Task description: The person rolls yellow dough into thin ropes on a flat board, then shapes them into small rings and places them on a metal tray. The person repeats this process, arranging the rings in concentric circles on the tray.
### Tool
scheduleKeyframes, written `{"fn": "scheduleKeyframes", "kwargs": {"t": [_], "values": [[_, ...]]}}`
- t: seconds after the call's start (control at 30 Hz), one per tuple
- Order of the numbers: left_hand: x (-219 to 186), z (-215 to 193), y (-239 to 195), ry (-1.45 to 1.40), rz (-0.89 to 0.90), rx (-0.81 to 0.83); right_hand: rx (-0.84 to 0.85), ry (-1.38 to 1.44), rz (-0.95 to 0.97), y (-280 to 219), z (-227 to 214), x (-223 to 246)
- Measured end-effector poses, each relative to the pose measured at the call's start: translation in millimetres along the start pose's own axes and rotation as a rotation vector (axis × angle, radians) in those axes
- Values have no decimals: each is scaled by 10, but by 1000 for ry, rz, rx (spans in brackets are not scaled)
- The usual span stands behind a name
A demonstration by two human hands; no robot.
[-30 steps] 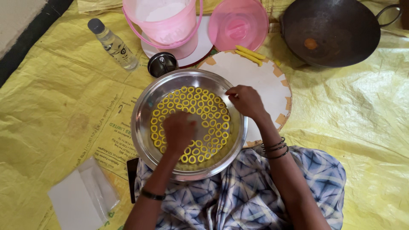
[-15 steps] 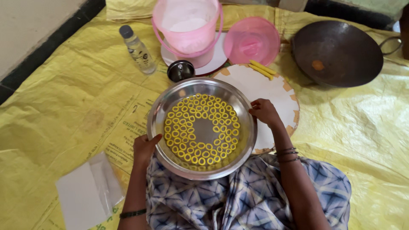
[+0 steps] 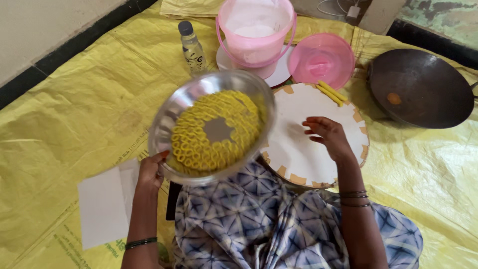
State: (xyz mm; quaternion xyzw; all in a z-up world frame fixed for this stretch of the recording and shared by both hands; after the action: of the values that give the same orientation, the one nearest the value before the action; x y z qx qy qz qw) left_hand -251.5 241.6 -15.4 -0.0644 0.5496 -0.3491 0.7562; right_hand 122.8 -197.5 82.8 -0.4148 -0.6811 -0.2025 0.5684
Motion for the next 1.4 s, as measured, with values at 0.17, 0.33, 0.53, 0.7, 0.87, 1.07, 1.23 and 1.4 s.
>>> {"fn": "scheduleKeyframes", "kwargs": {"t": [0.17, 0.33, 0.53, 0.7, 0.87, 1.07, 1.23, 1.4], "values": [[160, -131, 364, -175, 151, -219, -217, 9, 89, 115, -308, -544], [387, -117, 743, -319, 262, -406, -385, 38, 129, 230, -518, -1035], [678, -137, 928, -479, 195, -529, -365, 67, 141, 312, -459, -1193], [822, -102, 956, -510, 101, -410, -366, 40, 180, 316, -439, -1200], [837, 8, 1045, -544, 41, -256, -368, 71, 139, 317, -498, -1168], [1000, 900, 1006, 574, 418, -571, -417, 70, 153, 366, -650, -1302], [1569, 2228, 219, 768, 984, 73, -478, 191, 82, 367, -891, -1514], [2116, 3171, -438, 1113, 1012, 598, -591, 28, 117, 222, -1055, -1594]]}}
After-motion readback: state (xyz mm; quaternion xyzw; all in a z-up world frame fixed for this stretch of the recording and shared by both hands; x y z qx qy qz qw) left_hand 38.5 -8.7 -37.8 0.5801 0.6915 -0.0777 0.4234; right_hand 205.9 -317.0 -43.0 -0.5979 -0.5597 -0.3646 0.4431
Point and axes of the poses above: each hand's wrist, its own y-axis towards the middle knuckle, its own z-axis out of the palm, x = y × z, the point moved 1 cm from there along y, towards the middle knuckle, and after that the axes turned 15 degrees about -y, right-handed, at the moved point
